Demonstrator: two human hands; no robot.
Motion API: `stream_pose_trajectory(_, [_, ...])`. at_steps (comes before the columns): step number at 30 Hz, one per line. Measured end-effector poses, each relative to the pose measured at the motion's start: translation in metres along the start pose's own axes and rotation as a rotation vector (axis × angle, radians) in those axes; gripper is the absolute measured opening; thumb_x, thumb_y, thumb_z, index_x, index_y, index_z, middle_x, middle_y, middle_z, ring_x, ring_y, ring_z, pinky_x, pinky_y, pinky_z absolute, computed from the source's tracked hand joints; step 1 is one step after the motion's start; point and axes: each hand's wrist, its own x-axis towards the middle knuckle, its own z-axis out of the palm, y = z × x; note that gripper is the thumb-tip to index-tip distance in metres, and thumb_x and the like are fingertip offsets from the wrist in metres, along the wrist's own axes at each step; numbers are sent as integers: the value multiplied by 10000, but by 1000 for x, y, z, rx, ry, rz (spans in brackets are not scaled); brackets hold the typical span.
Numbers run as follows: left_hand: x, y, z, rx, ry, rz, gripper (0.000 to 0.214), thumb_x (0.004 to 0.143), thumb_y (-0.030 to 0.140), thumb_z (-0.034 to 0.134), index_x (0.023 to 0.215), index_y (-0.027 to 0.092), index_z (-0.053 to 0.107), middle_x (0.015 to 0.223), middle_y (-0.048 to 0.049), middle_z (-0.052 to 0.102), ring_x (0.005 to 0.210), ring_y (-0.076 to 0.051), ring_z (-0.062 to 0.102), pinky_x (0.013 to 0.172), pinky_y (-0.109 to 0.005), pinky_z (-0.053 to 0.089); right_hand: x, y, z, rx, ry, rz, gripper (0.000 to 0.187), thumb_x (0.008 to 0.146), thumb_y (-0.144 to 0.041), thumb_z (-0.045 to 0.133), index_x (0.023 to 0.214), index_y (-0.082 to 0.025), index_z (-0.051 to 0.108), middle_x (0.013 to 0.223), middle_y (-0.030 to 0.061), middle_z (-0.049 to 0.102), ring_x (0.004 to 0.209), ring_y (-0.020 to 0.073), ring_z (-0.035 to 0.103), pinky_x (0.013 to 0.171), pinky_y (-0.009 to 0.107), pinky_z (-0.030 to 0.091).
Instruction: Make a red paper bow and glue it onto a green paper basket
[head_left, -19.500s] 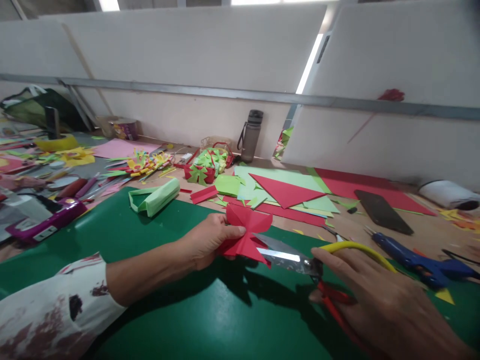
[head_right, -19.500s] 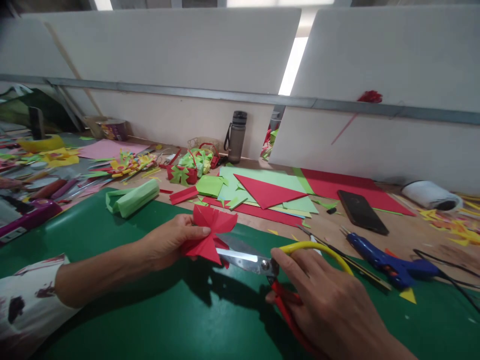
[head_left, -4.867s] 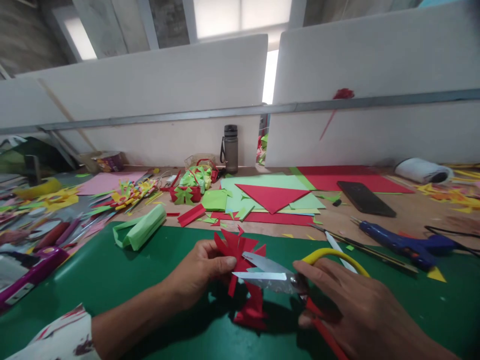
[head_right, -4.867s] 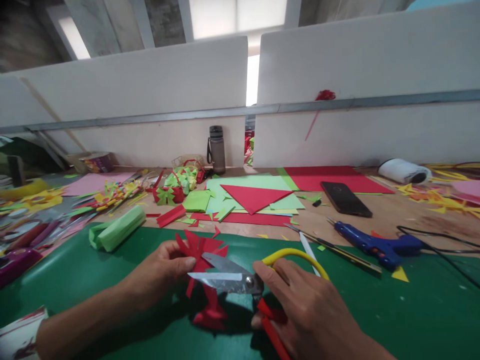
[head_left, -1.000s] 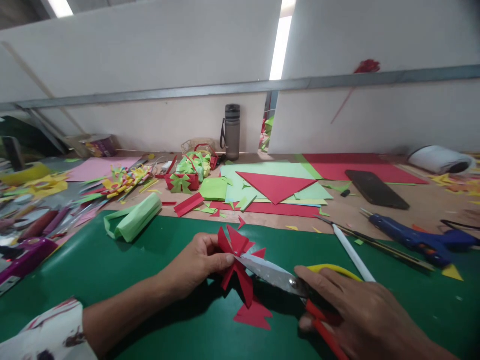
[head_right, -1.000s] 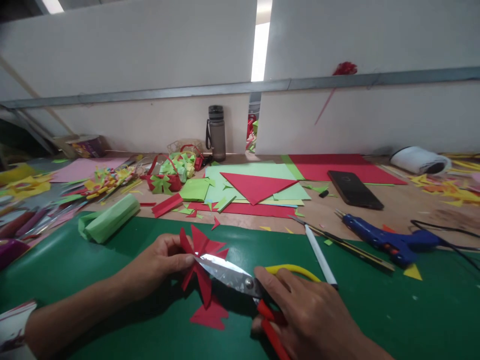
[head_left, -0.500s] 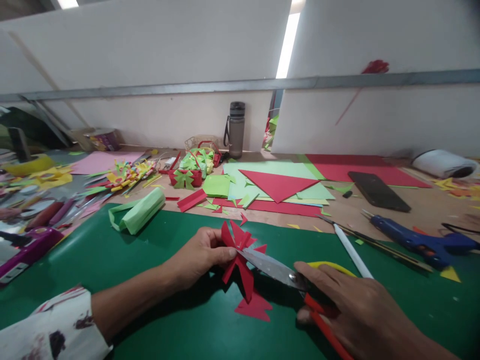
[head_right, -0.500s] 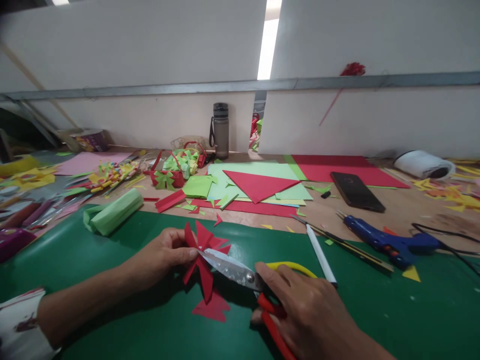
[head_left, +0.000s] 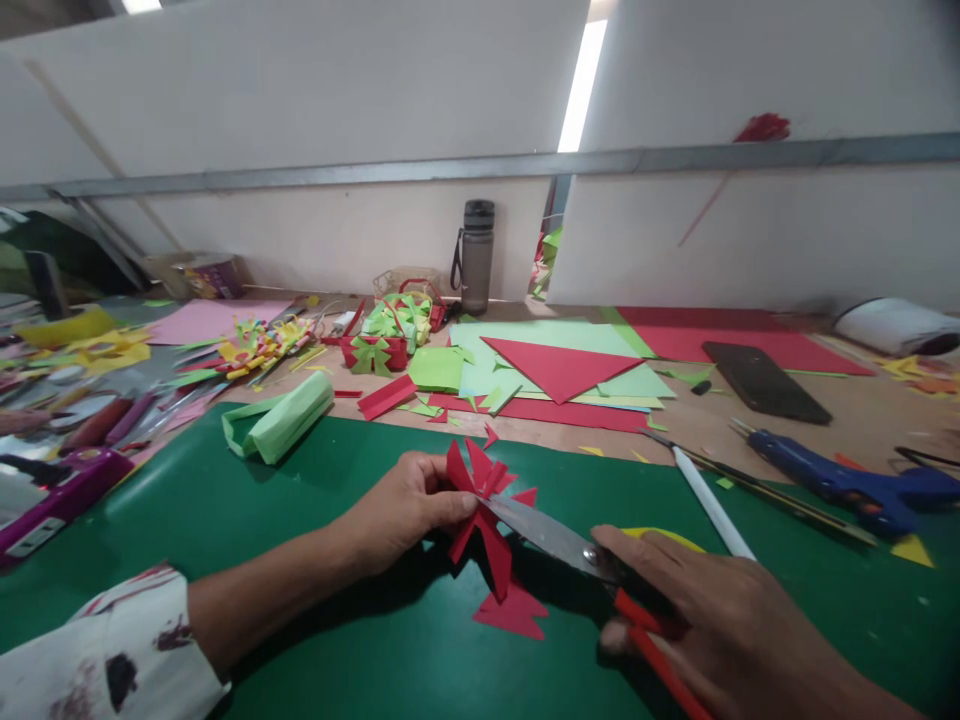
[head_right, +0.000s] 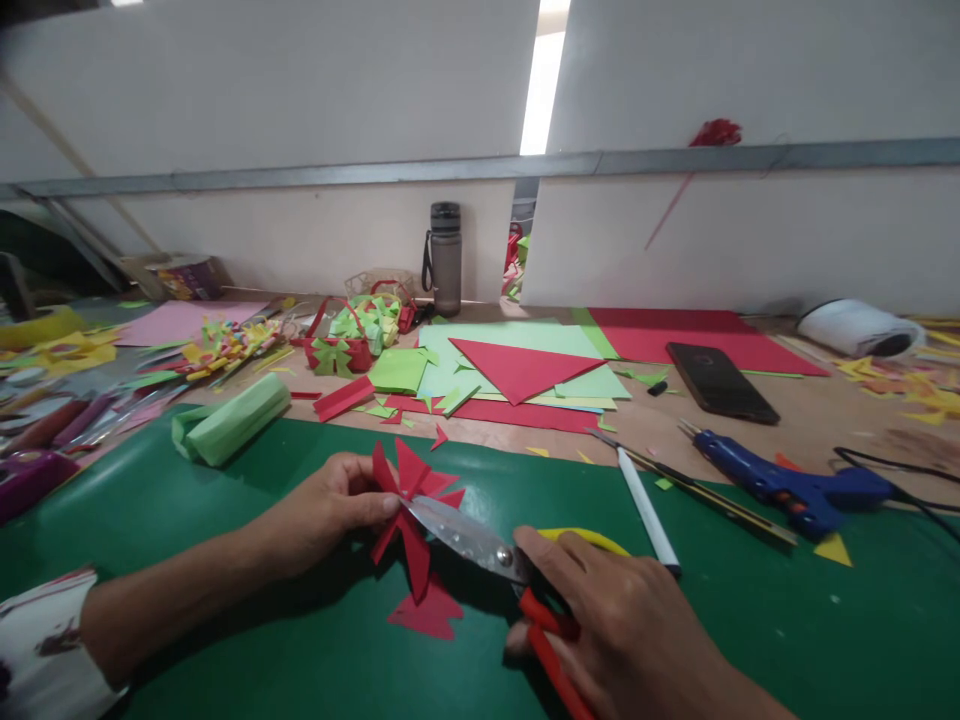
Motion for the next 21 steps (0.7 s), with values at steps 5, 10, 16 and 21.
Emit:
stream_pose_trajectory(5, [-1,1,1,16,8,2,210,679,312,750,734,136,649,557,29,576,470,-68,462,461,-181,325,1,-1,-1,30,-15,23,382,804,-215,595,1170,-202,486,718,3,670,560,174,651,458,225,474])
stream_pose_trajectory(10, [-2,2,2,-1,1,7,202,678,301,751,708,135,639,551,34,573,465,-64,460,459,-181,320,-1,0,0,-1,-36,-2,387,824,-210,564,1194,-197,453,733,8,675,579,183,662,476,239,494])
stream_pose_trajectory(16, [-1,0,1,-11,-16,7,157,701,269,733,718,141,644,585,33,602,487,-65,482,476,-181,334,-4,2,3,-17,-50,9,432,809,-205,578,1216,-202,434,777,4,689,630,188,676,491,246,494])
stream_pose_trajectory(21, [0,-1,1,-12,-13,8,150,696,252,737,707,133,646,585,30,603,490,-63,484,487,-179,336,-3,1,1,-69,-30,7,420,781,-177,567,1183,-202,450,756,-2,692,605,191,677,466,250,484])
